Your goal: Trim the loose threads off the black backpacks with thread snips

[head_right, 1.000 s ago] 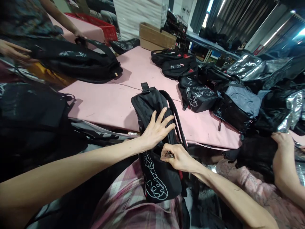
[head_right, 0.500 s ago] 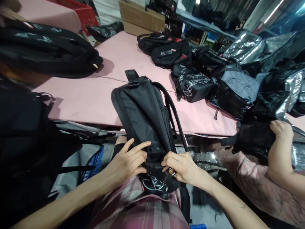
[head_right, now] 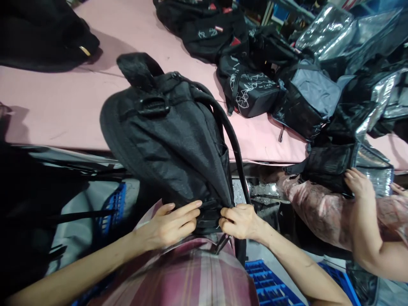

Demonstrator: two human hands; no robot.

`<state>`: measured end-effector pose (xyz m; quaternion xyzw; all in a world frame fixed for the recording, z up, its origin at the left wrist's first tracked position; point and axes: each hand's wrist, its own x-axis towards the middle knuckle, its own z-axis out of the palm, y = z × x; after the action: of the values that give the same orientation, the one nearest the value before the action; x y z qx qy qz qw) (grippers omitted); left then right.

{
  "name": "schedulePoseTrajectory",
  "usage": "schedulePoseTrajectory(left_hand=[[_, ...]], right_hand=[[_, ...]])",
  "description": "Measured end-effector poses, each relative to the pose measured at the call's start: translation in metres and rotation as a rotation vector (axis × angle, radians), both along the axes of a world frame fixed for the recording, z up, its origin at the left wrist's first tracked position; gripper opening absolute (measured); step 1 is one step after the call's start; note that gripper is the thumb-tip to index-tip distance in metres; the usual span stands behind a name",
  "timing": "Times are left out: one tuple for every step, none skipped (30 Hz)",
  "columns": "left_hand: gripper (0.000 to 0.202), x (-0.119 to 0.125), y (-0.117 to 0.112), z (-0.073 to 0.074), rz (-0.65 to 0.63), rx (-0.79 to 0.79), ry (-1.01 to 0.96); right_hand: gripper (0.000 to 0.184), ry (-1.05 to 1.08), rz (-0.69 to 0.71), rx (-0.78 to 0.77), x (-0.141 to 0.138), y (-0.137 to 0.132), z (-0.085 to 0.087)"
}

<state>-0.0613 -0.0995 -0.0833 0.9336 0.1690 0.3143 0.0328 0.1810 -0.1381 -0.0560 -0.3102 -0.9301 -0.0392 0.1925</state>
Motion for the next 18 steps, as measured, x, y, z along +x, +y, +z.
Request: schedulePoseTrajectory(left_hand=[[0.03,0.0,0.002,0.003,-0.017,-0.017,0.006],[0.03,-0.001,0.004,0.006,-0.033,-0.033,0.021],[0.031,-0.001,0.005,0.009,-0.048,-0.045,0.042],[0.032,-0.002,0.007,0.012,-0.061,-0.055,0.072],[0.033,-0.002,0.008,0.014,-0.072,-0.063,0.106],[0.035,-0.003,0.009,0.015,-0.076,-0.07,0.13],[0.035,-0.003,0.01,0.015,-0.076,-0.078,0.146],[0.034,-0.003,0.01,0.015,-0.069,-0.089,0.147],[0.032,-0.003,0.009,0.014,-0.057,-0.102,0.132],[0.028,-0.002,0.009,0.015,-0.046,-0.114,0.102],[0.024,-0.002,0.01,0.016,-0.042,-0.122,0.057],[0.019,-0.002,0.011,0.018,-0.037,-0.128,0.009],[0.014,-0.002,0.015,0.023,-0.021,-0.128,-0.048],[0.009,-0.003,0.02,0.03,0.018,-0.122,-0.115],[0.005,-0.004,0.028,0.039,0.094,-0.121,-0.193],[0.005,-0.006,0.038,0.05,0.211,-0.14,-0.277],[0.009,-0.007,0.05,0.062,0.357,-0.186,-0.358],[0.015,-0.009,0.064,0.075,0.509,-0.26,-0.425]], right_hand=[[0.022,-0.005,0.002,-0.021,0.001,0.0,0.001],[0.021,-0.012,0.004,-0.048,0.002,0.001,0.002],[0.019,-0.019,0.007,-0.077,0.003,0.001,0.003],[0.018,-0.02,0.012,-0.104,0.004,0.002,0.004],[0.017,-0.016,0.019,-0.128,0.004,0.002,0.005],[0.016,-0.007,0.023,-0.146,0.003,0.002,0.006],[0.015,0.008,0.012,-0.159,0.002,0.003,0.007],[0.015,0.026,-0.012,-0.173,-0.001,0.003,0.009],[0.014,0.06,-0.053,-0.19,-0.004,0.003,0.011],[0.014,0.107,-0.11,-0.214,-0.007,0.003,0.013],[0.013,0.164,-0.178,-0.237,-0.012,0.004,0.015],[0.012,0.219,-0.253,-0.257,-0.016,0.005,0.016],[0.011,0.262,-0.327,-0.263,-0.02,0.006,0.016],[0.009,0.284,-0.4,-0.243,-0.024,0.008,0.016],[0.009,0.283,-0.469,-0.196,-0.028,0.011,0.014],[0.011,0.258,-0.526,-0.135,-0.032,0.014,0.013],[0.013,0.227,-0.57,-0.068,-0.035,0.017,0.011],[0.015,0.194,-0.602,-0.011,-0.037,0.02,0.009]])
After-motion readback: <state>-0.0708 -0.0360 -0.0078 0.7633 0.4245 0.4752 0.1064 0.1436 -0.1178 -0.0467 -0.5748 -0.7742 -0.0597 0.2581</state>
